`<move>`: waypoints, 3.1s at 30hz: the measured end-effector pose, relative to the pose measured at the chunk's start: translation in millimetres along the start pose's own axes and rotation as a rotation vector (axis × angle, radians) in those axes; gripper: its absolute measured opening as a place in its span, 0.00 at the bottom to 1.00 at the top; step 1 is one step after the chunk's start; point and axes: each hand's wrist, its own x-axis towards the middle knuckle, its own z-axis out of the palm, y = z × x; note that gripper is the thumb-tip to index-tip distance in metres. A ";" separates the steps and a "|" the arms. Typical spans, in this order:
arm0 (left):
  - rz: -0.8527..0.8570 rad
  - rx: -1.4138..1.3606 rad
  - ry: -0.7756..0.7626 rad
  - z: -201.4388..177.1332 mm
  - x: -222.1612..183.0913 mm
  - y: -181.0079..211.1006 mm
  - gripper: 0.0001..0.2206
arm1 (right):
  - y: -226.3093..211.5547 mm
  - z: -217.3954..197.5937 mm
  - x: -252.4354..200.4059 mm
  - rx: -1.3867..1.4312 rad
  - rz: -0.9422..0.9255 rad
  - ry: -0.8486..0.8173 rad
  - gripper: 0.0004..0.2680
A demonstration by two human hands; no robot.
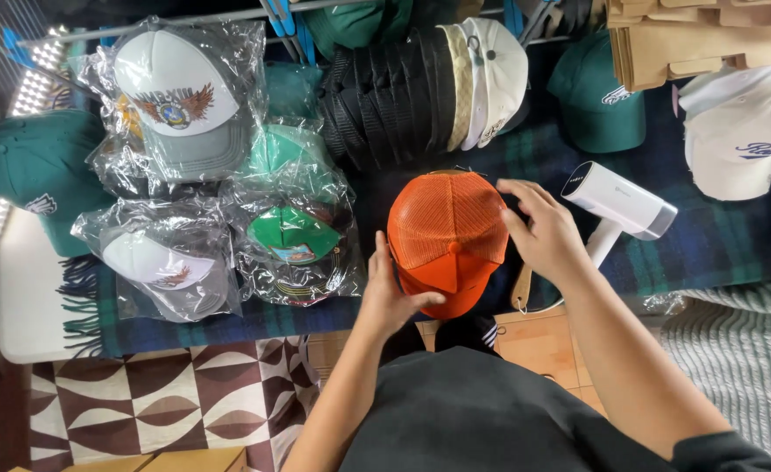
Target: Cleaning hats with a brush and heat gun before placing them into cardboard boxes.
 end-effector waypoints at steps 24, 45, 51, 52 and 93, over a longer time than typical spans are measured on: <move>-0.174 -0.254 0.082 37.1 -8.6 -24.4 0.62 | -2.9 82.7 125.0 -0.358 -0.223 -0.145 0.11; 0.037 -0.227 0.074 18.9 -13.9 -26.9 0.66 | -30.5 47.6 104.5 -0.289 -0.329 -0.104 0.06; 0.073 -0.373 0.073 7.4 -25.6 13.4 0.61 | -54.9 37.8 22.2 -0.258 -0.457 -0.109 0.14; 0.092 -0.358 0.109 11.1 -26.2 20.1 0.58 | -51.4 43.2 16.1 -0.306 -0.476 -0.092 0.16; 0.155 0.237 0.062 -7.0 30.6 82.6 0.24 | 10.9 37.1 11.6 -0.165 -0.322 -0.185 0.21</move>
